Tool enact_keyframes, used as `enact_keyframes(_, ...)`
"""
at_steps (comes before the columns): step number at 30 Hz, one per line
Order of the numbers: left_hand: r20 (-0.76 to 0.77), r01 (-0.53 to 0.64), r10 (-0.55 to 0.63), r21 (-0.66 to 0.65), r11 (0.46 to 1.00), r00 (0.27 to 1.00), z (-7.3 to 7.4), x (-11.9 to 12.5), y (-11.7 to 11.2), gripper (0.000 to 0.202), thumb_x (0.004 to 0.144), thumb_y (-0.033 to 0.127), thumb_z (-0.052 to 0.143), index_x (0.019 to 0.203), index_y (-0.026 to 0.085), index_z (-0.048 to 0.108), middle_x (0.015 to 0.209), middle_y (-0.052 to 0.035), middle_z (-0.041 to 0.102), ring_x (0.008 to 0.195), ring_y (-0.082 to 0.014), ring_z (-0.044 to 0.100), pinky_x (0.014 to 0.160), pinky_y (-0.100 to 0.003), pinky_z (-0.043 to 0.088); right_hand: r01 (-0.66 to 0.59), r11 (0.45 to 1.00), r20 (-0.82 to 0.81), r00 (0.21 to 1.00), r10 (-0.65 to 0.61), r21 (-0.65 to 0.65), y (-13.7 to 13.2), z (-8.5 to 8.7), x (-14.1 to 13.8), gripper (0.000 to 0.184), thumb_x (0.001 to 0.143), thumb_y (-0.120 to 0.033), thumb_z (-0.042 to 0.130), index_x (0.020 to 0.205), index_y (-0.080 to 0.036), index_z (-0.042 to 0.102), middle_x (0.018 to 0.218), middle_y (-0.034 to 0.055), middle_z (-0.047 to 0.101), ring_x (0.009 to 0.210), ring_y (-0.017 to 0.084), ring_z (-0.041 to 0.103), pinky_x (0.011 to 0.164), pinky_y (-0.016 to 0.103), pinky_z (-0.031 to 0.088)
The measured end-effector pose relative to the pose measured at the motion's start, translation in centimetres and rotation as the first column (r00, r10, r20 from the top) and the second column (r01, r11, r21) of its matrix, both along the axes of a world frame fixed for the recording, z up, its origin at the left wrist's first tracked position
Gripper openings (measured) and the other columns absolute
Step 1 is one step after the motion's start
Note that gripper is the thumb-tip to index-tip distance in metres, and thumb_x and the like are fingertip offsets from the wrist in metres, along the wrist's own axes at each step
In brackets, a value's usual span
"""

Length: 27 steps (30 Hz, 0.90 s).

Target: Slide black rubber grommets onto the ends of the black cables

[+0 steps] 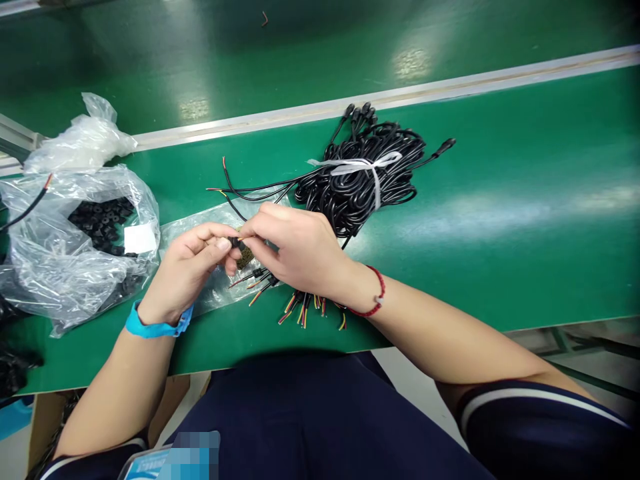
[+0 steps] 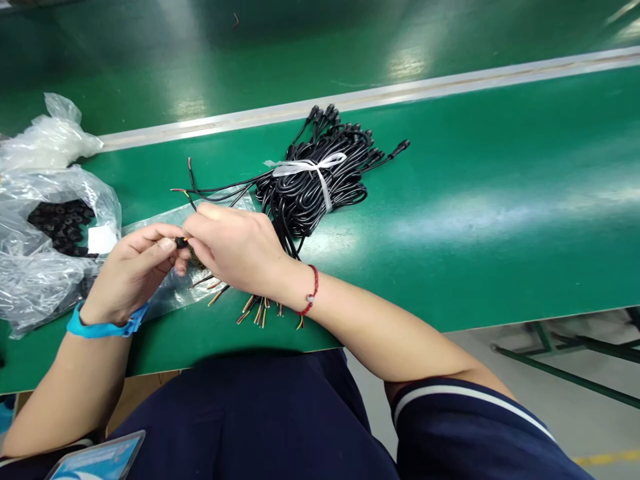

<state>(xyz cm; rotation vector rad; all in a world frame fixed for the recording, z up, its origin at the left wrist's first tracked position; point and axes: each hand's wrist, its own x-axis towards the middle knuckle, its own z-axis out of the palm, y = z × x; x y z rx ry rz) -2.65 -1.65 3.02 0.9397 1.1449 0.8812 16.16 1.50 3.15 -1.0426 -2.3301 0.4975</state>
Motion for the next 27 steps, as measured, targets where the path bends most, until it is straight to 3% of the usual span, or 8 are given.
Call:
enact_keyframes(4,0.010,-0.010,0.010,0.010,1.000,1.000,0.0,0.1,-0.1,0.016,0.083,0.027,0.066,0.096,0.018,0.067,0.075,-0.0019,0.067,0.062,-0.0096,0.060,0.059,-0.021,0.050,0.007,0.998,0.033,0.999,-0.009,0.058,-0.2,-0.1,-0.2,0.027,0.093,-0.025,0.042,0.084,-0.018,0.065,0.077,0.0005,0.061,0.068,0.011,0.053,0.056,0.023,0.029)
enact_keyframes(8,-0.009,-0.018,0.018,0.061,0.998,1.000,-0.3,0.2,-0.2,0.014,0.083,0.025,0.067,0.095,0.018,0.067,0.071,-0.0005,0.066,0.063,-0.0096,0.061,0.062,-0.021,0.050,-0.003,0.999,0.039,0.999,0.001,0.037,-0.2,-0.1,-0.3,0.028,0.093,-0.024,0.040,0.083,-0.017,0.065,0.078,0.0010,0.061,0.069,0.011,0.053,0.056,0.024,0.029)
enact_keyframes(11,-0.026,-0.042,0.046,0.111,0.993,0.999,-0.6,0.2,-0.2,0.014,0.080,0.021,0.069,0.094,0.019,0.067,0.069,0.0007,0.065,0.064,-0.0101,0.062,0.064,-0.022,0.051,0.012,0.999,0.016,1.000,-0.012,-0.036,-0.2,-0.2,-0.4,0.027,0.093,-0.025,0.040,0.083,-0.017,0.063,0.081,0.0011,0.062,0.068,0.011,0.053,0.056,0.024,0.030)
enact_keyframes(14,-0.042,-0.068,0.075,0.146,0.987,0.996,-0.8,0.2,-0.1,0.015,0.080,0.020,0.069,0.094,0.019,0.066,0.071,0.0004,0.065,0.065,-0.0103,0.063,0.065,-0.022,0.052,0.001,0.988,-0.049,0.999,-0.008,-0.153,-0.1,0.0,-0.1,0.018,0.088,-0.025,0.048,0.100,-0.016,0.059,0.087,0.0016,0.062,0.072,0.011,0.054,0.058,0.023,0.032)
enact_keyframes(18,-0.043,-0.113,0.121,0.167,0.980,0.992,-0.9,0.1,0.2,0.016,0.079,0.020,0.070,0.094,0.018,0.065,0.077,-0.0001,0.065,0.066,-0.0095,0.062,0.066,-0.022,0.051,-0.088,0.934,-0.151,0.988,0.038,-0.345,0.0,0.2,1.1,0.038,0.081,-0.020,0.055,0.118,-0.017,0.046,0.088,0.0000,0.060,0.067,0.009,0.052,0.059,0.022,0.036)
enact_keyframes(22,-0.033,-0.117,0.125,0.182,0.976,0.992,-1.0,-0.1,0.3,0.016,0.077,0.019,0.071,0.091,0.018,0.064,0.076,0.0000,0.064,0.064,-0.0092,0.061,0.064,-0.021,0.050,-0.126,0.892,-0.289,0.957,-0.006,-0.434,0.0,-0.2,2.4,0.021,0.080,-0.014,0.053,0.100,-0.017,0.049,0.079,-0.0018,0.056,0.068,0.009,0.052,0.063,0.023,0.041)
enact_keyframes(24,-0.041,-0.105,0.115,0.192,0.976,0.993,-1.1,-0.2,0.3,0.016,0.077,0.019,0.072,0.092,0.018,0.065,0.073,0.0001,0.064,0.064,-0.0097,0.061,0.064,-0.022,0.050,-0.132,0.897,-0.359,0.933,-0.031,-0.421,0.0,-0.6,2.6,0.009,0.081,-0.012,0.052,0.087,-0.018,0.050,0.074,-0.0028,0.054,0.067,0.008,0.050,0.063,0.021,0.040)
enact_keyframes(27,-0.066,-0.090,0.106,0.214,0.973,0.992,-1.1,-0.2,0.2,0.016,0.076,0.019,0.072,0.092,0.019,0.066,0.071,0.0005,0.065,0.063,-0.0100,0.062,0.063,-0.021,0.051,-0.129,0.927,-0.372,0.928,-0.011,-0.351,0.2,-0.9,2.5,0.008,0.082,-0.011,0.050,0.078,-0.018,0.051,0.068,-0.0040,0.051,0.061,0.007,0.045,0.059,0.020,0.037)
